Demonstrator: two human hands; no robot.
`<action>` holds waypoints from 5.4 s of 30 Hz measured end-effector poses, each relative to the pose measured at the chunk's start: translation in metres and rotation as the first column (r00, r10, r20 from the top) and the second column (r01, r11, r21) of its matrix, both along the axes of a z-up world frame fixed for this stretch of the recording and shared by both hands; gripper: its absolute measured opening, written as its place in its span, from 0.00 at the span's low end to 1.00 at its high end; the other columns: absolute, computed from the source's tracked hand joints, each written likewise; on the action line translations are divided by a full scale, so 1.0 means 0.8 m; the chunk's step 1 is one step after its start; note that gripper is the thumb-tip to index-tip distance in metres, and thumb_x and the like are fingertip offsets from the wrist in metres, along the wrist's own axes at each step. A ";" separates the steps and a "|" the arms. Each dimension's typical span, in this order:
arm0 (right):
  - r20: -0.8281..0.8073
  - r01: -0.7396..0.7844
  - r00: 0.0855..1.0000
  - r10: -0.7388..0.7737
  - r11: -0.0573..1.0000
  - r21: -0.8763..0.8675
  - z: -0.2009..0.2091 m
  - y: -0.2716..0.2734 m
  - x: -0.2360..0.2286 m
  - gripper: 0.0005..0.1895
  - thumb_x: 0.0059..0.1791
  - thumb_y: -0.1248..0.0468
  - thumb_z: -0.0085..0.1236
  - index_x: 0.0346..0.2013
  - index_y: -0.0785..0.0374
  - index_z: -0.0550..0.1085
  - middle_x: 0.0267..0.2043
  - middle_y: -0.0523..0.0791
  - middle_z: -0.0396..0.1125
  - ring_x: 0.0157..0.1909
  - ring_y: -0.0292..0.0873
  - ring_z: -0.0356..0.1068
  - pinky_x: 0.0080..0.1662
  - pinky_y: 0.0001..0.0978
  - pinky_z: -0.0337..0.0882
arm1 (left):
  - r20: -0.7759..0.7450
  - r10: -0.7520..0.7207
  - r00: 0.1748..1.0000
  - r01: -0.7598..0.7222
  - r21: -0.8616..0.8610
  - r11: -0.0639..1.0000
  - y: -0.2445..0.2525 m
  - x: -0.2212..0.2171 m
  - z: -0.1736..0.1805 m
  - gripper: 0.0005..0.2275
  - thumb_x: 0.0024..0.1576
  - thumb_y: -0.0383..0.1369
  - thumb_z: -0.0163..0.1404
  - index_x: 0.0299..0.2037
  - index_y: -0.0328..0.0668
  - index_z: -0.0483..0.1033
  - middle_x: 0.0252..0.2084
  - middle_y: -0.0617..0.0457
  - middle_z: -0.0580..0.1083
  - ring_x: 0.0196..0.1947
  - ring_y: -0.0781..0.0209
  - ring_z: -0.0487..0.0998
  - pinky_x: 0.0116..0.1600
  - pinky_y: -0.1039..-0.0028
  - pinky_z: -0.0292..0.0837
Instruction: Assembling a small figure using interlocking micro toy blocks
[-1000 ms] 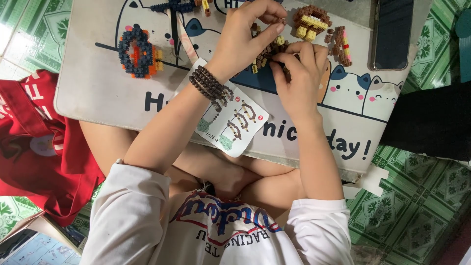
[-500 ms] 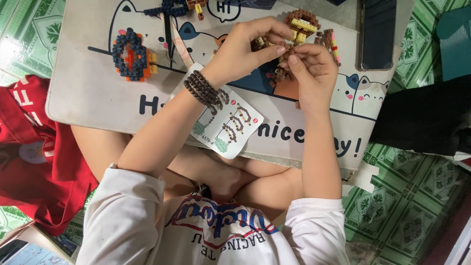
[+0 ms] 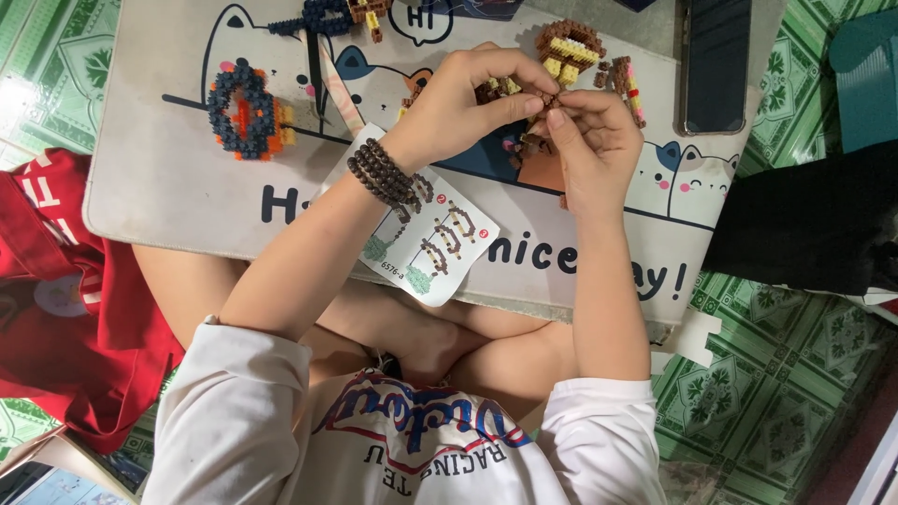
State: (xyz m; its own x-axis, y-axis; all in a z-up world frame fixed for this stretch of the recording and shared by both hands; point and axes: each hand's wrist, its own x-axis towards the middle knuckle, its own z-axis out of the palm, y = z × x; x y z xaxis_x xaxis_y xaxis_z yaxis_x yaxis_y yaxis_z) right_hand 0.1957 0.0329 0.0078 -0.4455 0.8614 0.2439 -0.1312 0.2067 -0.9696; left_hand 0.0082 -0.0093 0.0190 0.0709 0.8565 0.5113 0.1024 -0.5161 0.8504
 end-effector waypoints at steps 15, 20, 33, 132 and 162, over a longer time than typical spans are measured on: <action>0.077 0.040 0.996 -0.044 0.998 0.050 0.003 -0.002 0.001 0.07 0.48 0.68 0.57 0.37 0.66 0.68 0.35 0.48 0.67 0.34 0.41 0.70 0.41 0.27 0.73 | 0.027 -0.020 0.999 0.021 -0.021 1.000 0.002 0.001 -0.005 0.06 0.59 0.33 0.49 0.43 0.42 0.74 0.39 0.54 0.75 0.41 0.61 0.74 0.47 0.72 0.70; 0.103 0.052 0.993 -0.058 0.997 0.061 0.004 -0.003 0.000 0.07 0.48 0.68 0.58 0.36 0.66 0.68 0.34 0.48 0.67 0.34 0.41 0.70 0.41 0.26 0.73 | 0.009 -0.004 1.000 0.004 -0.029 1.000 0.002 0.001 -0.007 0.06 0.59 0.33 0.50 0.43 0.43 0.75 0.39 0.54 0.75 0.41 0.61 0.75 0.46 0.72 0.71; 0.109 0.030 0.993 -0.037 0.998 0.062 0.009 -0.005 0.000 0.07 0.48 0.70 0.56 0.37 0.67 0.68 0.34 0.50 0.67 0.34 0.42 0.70 0.40 0.26 0.74 | 0.007 -0.004 1.000 0.004 -0.036 0.999 0.000 0.001 -0.004 0.06 0.59 0.32 0.50 0.43 0.41 0.75 0.40 0.51 0.76 0.42 0.60 0.76 0.46 0.72 0.73; 0.072 0.098 0.992 -0.104 0.991 0.087 0.002 0.004 0.001 0.06 0.46 0.70 0.58 0.36 0.68 0.73 0.33 0.51 0.72 0.36 0.40 0.72 0.38 0.28 0.73 | -0.024 0.089 0.996 -0.090 -0.029 0.996 -0.008 0.015 0.033 0.05 0.54 0.21 0.52 0.38 0.36 0.77 0.32 0.45 0.76 0.33 0.54 0.77 0.37 0.72 0.72; 0.122 0.029 0.990 -0.069 0.952 0.304 -0.004 0.006 0.006 0.04 0.46 0.74 0.56 0.34 0.70 0.72 0.31 0.56 0.71 0.36 0.50 0.73 0.34 0.36 0.71 | -0.250 0.150 0.957 -0.138 0.062 0.988 -0.010 0.013 0.018 0.02 0.50 0.19 0.52 0.30 0.34 0.75 0.25 0.45 0.71 0.32 0.50 0.73 0.37 0.69 0.68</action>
State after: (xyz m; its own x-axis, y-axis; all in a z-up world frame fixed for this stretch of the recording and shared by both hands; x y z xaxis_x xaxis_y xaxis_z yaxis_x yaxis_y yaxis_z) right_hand 0.2003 0.0376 0.0047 -0.4498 0.7783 0.4382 0.0092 0.4946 -0.8691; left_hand 0.0188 -0.0175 0.0335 0.0806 0.8445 0.5294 0.3876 -0.5159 0.7639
